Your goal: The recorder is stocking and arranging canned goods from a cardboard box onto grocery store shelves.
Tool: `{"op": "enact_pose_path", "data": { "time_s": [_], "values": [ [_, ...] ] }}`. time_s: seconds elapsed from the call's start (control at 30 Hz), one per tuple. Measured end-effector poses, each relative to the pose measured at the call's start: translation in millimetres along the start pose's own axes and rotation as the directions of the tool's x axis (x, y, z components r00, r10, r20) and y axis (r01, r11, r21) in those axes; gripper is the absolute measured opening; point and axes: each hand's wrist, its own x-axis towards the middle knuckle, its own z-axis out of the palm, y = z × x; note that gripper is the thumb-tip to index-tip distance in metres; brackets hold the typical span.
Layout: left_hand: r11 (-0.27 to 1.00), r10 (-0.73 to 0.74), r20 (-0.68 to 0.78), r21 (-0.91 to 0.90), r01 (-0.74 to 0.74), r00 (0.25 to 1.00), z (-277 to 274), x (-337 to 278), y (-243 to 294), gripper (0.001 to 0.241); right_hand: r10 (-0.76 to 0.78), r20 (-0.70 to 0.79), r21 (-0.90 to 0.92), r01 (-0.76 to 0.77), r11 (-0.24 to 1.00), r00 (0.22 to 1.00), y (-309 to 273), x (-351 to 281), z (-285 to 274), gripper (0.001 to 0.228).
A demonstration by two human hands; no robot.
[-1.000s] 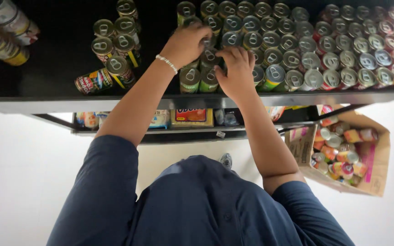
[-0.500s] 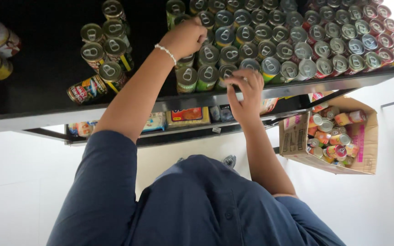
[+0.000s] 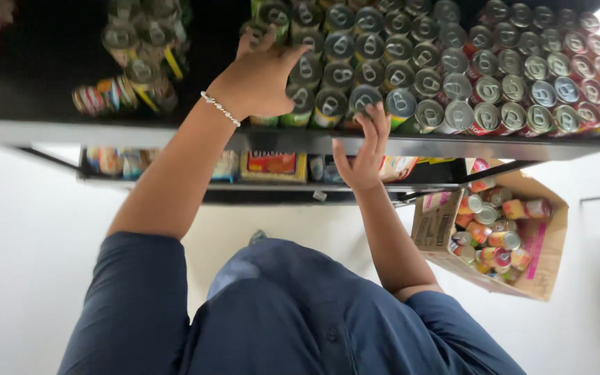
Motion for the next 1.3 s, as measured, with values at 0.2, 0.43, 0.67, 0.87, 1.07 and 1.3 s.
{"op": "enact_pose_path", "data": {
  "time_s": [0.2, 0.43, 0.67, 0.87, 1.07, 1.3],
  "values": [
    [0.924, -0.053, -0.174, 0.366, 0.114, 0.983, 112, -21, -11, 0.084, -0.072, 0.171, 0.017, 0.07, 0.997, 0.983, 19, -15, -18, 0.055],
    [0.925, -0.353, -0.305, -0.257, 0.281, 0.885, 44, -67, 17, 0.104, -0.095, 0.196, 0.11, 0.074, 0.991, 0.976, 25, -26, -27, 0.05],
    [0.824, -0.313, 0.355, -0.361, 0.438, 0.881, 54, -56, -98, 0.12, -0.129, 0.05, 0.089, 0.124, 0.988, 0.99, 28, -26, -10, 0.045],
    [0.927, -0.177, 0.343, -0.257, 0.273, 0.923, 96, -19, -142, 0.114, -0.042, -0.168, 0.105, 0.06, 0.993, 0.985, 16, -24, 13, 0.025],
    [0.962, 0.087, 0.332, -0.272, 0.007, 0.939, 111, 3, -100, 0.075, 0.032, -0.286, 0.177, 0.02, 0.984, 0.958, 9, -25, 26, 0.026],
    [0.942, -0.05, 0.333, -0.298, 0.155, 0.942, 124, 4, -96, 0.09, 0.033, -0.262, 0.15, 0.007, 0.989, 0.965, 6, -21, 26, 0.026]
  ]
}}
